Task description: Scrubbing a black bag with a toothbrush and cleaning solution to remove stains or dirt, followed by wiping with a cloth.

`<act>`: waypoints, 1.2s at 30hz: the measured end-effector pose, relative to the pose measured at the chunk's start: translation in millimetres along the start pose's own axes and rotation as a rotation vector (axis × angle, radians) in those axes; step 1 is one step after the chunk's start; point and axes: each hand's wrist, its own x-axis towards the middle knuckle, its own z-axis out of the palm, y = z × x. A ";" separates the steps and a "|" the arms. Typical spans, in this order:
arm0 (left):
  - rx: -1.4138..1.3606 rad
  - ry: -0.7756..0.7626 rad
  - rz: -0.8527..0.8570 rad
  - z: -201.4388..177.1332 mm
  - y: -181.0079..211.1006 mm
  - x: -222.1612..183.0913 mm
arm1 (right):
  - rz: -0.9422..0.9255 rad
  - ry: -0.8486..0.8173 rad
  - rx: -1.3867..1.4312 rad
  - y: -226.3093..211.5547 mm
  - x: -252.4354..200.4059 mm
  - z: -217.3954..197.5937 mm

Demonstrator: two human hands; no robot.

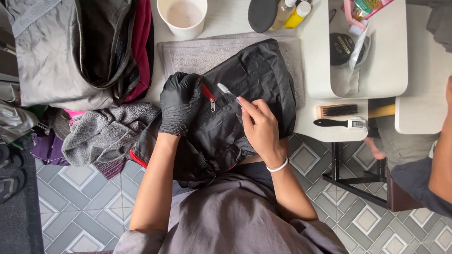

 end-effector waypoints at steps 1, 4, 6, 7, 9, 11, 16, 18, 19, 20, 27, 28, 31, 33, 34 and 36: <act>0.002 -0.003 0.005 0.4 0.9 -0.6 | 0.004 0.005 0.001 3.8 -2.9 1.9; 0.032 0.011 -0.018 1.3 1.3 0.8 | -0.020 0.042 -0.036 11.4 -3.8 6.9; 0.028 0.022 0.009 3.1 0.2 0.8 | -0.042 -0.028 -0.001 8.6 -5.0 8.2; 0.026 0.018 0.011 3.1 2.0 -0.1 | -0.039 -0.028 -0.004 8.9 -6.3 6.5; 0.009 0.012 0.007 -0.6 3.1 1.0 | -0.017 0.018 -0.005 9.2 -3.0 5.9; 0.019 0.027 0.014 0.2 1.1 1.9 | -0.028 -0.006 0.025 8.1 -4.0 8.3; 0.024 0.043 0.024 2.4 0.9 1.1 | -0.024 0.013 0.002 6.0 -2.3 5.9; 0.006 0.045 0.034 4.2 1.5 0.8 | -0.043 -0.081 0.078 -1.1 -3.7 5.6; 0.003 0.042 0.037 4.2 2.0 0.8 | -0.039 -0.079 0.075 3.6 -2.5 4.0; 0.002 0.038 0.034 3.4 1.9 0.1 | -0.026 -0.017 0.026 8.2 -0.2 2.8; 0.016 0.027 0.023 -0.8 4.4 0.0 | -0.009 0.069 -0.023 14.7 6.5 -8.1; 0.018 0.026 0.019 0.8 3.5 -1.4 | -0.008 0.064 -0.021 13.5 3.6 -5.5; 0.058 0.052 0.036 0.6 1.7 2.7 | -0.056 0.012 -0.001 10.7 4.1 0.4; 0.031 0.028 0.031 1.0 2.4 0.2 | -0.013 0.019 -0.025 9.5 0.7 -1.3; 0.030 0.028 0.028 -0.5 4.3 0.2 | -0.013 0.016 -0.025 14.0 4.1 -6.0; 0.020 0.038 0.019 -4.7 6.9 0.1 | 0.011 0.094 -0.083 22.3 11.0 -13.7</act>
